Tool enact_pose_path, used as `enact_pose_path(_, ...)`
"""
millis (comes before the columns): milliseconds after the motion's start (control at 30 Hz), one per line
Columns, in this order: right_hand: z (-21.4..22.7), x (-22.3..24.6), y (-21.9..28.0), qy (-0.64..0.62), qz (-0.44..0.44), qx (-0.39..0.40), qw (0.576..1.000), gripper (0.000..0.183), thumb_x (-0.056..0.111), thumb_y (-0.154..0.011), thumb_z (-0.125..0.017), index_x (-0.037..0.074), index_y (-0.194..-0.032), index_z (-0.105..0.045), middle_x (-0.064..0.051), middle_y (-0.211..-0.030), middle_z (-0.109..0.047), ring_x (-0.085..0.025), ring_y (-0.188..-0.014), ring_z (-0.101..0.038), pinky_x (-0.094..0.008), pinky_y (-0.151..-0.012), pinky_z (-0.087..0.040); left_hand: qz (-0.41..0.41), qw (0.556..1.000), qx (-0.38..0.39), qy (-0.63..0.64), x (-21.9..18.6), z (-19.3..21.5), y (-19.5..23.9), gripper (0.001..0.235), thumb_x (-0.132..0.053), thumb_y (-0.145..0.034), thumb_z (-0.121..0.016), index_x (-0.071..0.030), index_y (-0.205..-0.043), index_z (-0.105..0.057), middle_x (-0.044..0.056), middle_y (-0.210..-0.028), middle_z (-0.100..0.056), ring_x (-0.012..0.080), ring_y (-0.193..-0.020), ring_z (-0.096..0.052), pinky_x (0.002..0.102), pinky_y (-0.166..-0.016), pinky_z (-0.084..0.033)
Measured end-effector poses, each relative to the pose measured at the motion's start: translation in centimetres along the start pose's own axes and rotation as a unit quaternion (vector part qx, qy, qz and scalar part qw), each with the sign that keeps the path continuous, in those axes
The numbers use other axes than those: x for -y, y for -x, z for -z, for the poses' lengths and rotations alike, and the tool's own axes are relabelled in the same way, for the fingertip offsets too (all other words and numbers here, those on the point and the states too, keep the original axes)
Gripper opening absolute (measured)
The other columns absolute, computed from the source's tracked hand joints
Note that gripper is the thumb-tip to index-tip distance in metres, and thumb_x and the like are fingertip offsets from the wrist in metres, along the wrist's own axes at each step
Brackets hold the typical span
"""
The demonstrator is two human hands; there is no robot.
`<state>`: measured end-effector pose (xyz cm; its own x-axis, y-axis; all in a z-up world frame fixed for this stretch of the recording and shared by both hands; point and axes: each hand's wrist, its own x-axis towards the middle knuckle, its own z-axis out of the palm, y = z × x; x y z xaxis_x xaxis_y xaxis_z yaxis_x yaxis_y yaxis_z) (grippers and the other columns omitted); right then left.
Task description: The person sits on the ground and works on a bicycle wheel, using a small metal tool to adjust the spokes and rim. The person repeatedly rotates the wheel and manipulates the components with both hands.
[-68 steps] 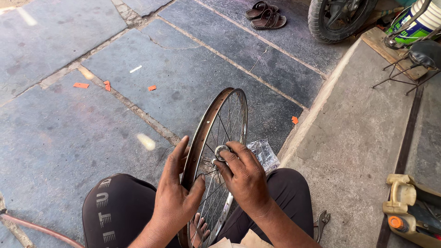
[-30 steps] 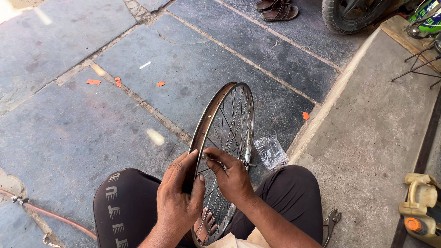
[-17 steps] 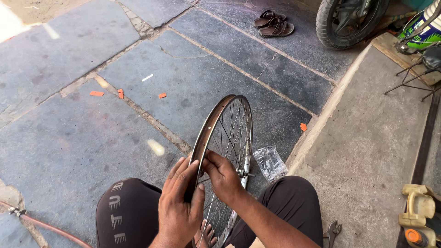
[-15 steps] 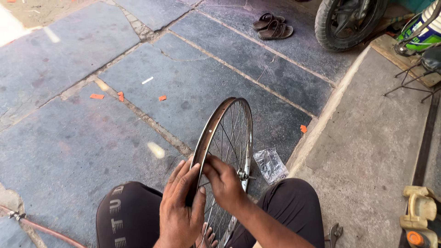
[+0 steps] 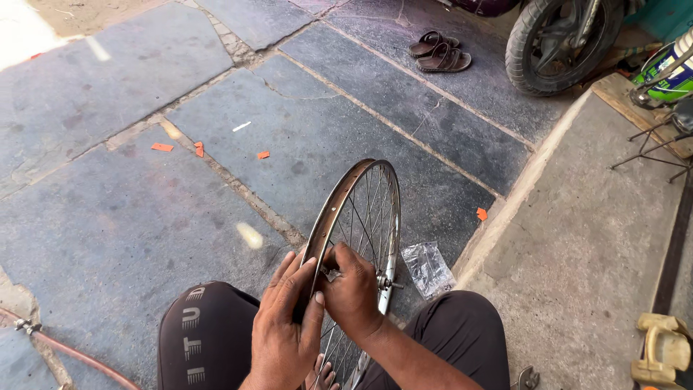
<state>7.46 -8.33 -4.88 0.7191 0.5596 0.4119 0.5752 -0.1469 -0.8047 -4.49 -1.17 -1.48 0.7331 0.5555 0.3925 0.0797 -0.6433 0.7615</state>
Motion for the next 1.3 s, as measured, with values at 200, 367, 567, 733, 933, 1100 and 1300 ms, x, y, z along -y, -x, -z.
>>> enact_pose_path(200, 1.3, -3.2, 1.1, -0.002, 0.097, 0.042, 0.994, 0.018, 0.011, -0.093, -0.075, 0.005, -0.106, -0.063, -0.011, -0.092, -0.076, -0.022, -0.088, -0.08, -0.033, -0.073, -0.068, 0.024, 0.999, 0.0, 0.026, -0.1, 0.4, 1.5, 0.063, -0.009, -0.08, -0.073, -0.003, -0.141, -0.056, 0.023, -0.144, -0.058, 0.0395, -0.144, -0.048, 0.051, -0.115, -0.04)
enact_pose_path(367, 1.7, -3.4, 2.3, 0.056, 0.107, -0.021, 0.992, 0.022, 0.017, -0.096, -0.075, 0.005, -0.112, -0.066, -0.012, -0.092, -0.077, -0.023, -0.085, -0.08, -0.034, -0.071, -0.067, 0.088, 0.993, 0.011, 0.073, 0.6, -0.8, 4.4, 0.07, -0.002, -0.071, -0.076, -0.007, -0.138, -0.057, 0.021, -0.151, -0.052, 0.0364, -0.141, -0.05, 0.049, -0.115, -0.041)
enact_pose_path(567, 2.6, -2.0, 4.6, 0.025, 0.147, 0.003, 0.989, 0.02, 0.017, -0.1, -0.066, 0.0, -0.112, -0.067, -0.014, -0.1, -0.075, -0.026, -0.094, -0.076, -0.037, -0.081, -0.063, 0.093, 0.984, 0.041, 0.144, 2.0, -1.5, 5.4, 0.068, 0.009, -0.075, -0.065, -0.007, -0.141, -0.058, 0.02, -0.16, -0.045, 0.0378, -0.147, -0.044, 0.049, -0.118, -0.04)
enact_pose_path(733, 3.5, -3.5, 0.8, -0.246, -0.161, 0.203, 0.934, 0.029, 0.025, -0.104, -0.057, 0.005, -0.112, -0.076, -0.011, -0.089, -0.078, -0.022, -0.08, -0.074, -0.035, -0.074, -0.063, 0.067, 0.985, 0.095, 0.129, -0.5, -0.1, 3.2, 0.068, 0.009, -0.079, -0.058, -0.005, -0.146, -0.05, 0.021, -0.164, -0.033, 0.0419, -0.147, -0.04, 0.048, -0.114, -0.043)
enact_pose_path(933, 5.3, -0.2, -2.5, -0.179, -0.134, 0.189, 0.956, 0.038, 0.029, -0.101, -0.059, 0.006, -0.13, -0.063, -0.006, -0.112, -0.077, -0.02, -0.104, -0.073, -0.037, -0.091, -0.059, 0.088, 0.983, 0.13, 0.093, -2.5, 1.8, -1.7, 0.071, 0.005, -0.083, -0.053, -0.008, -0.152, -0.038, 0.019, -0.167, -0.027, 0.0408, -0.143, -0.047, 0.045, -0.105, -0.051)
enact_pose_path(1100, 4.7, 2.8, -3.6, 0.001, -0.084, 0.215, 0.973, 0.042, 0.029, -0.094, -0.068, 0.002, -0.125, -0.064, -0.012, -0.117, -0.076, -0.025, -0.114, -0.074, -0.039, -0.096, -0.06, 0.099, 0.985, 0.114, 0.088, -2.1, 2.0, -1.9, 0.072, 0.003, -0.084, -0.054, -0.009, -0.154, -0.039, 0.019, -0.168, -0.028, 0.0396, -0.144, -0.045, 0.045, -0.107, -0.051)
enact_pose_path(1300, 3.5, 2.2, -3.7, 0.172, 0.01, 0.215, 0.961, 0.059, 0.03, -0.089, -0.076, -0.004, -0.133, -0.055, -0.023, -0.131, -0.058, -0.038, -0.121, -0.062, -0.048, -0.095, -0.055, 0.164, 0.972, 0.142, 0.092, -1.5, 2.4, -1.9, 0.076, 0.004, -0.084, -0.048, -0.013, -0.158, -0.036, 0.014, -0.17, -0.023, 0.0332, -0.146, -0.042, 0.042, -0.11, -0.049)
